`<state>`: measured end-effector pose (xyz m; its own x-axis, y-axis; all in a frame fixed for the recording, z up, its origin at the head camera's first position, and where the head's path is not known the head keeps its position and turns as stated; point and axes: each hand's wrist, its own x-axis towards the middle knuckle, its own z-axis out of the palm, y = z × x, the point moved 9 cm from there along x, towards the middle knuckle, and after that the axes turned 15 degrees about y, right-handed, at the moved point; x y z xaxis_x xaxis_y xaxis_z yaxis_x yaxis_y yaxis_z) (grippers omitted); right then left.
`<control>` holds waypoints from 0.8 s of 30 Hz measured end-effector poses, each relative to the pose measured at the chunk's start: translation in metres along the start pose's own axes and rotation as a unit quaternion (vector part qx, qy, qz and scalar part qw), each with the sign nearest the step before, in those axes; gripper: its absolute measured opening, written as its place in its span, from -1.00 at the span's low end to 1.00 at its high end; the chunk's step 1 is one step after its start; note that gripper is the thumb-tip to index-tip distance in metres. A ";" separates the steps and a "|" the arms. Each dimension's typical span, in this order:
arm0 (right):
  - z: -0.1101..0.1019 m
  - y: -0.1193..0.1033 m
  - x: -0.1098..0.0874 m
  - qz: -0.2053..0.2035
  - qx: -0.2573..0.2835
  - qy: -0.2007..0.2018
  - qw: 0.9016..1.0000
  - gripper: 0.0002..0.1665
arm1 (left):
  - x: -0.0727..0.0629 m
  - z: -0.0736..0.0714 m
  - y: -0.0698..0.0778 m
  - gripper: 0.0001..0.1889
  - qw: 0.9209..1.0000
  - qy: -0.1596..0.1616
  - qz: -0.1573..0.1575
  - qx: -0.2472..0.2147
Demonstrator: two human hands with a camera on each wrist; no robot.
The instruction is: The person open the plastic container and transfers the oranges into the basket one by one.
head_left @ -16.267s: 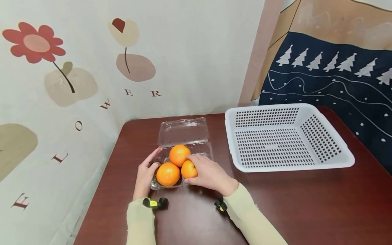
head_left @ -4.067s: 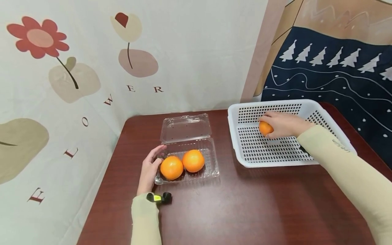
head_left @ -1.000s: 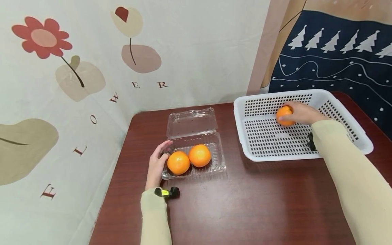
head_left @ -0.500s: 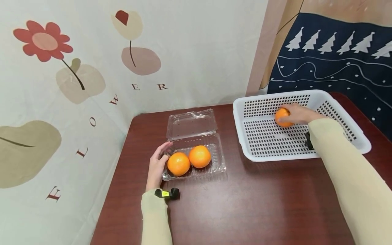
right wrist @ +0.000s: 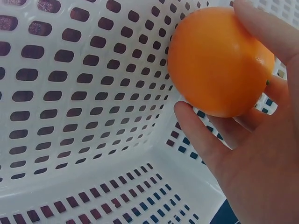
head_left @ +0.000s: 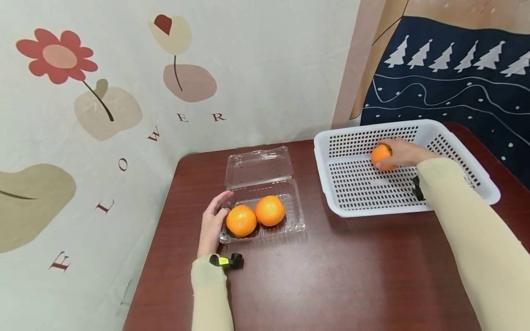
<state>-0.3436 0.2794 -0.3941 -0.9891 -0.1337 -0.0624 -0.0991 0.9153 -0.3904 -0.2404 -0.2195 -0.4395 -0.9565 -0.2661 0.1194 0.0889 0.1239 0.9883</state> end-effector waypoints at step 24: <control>-0.013 -0.008 -0.004 0.004 -0.006 -0.001 1.000 -0.12 | -0.002 0.002 0.006 -0.54 1.000 -0.005 0.008 -0.006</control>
<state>-0.3400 0.2773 -0.3787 -0.9895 -0.1272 -0.0683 -0.0921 0.9206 -0.3795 -0.2382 -0.2167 -0.4338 -0.9579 -0.2544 0.1333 0.1068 0.1154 0.9876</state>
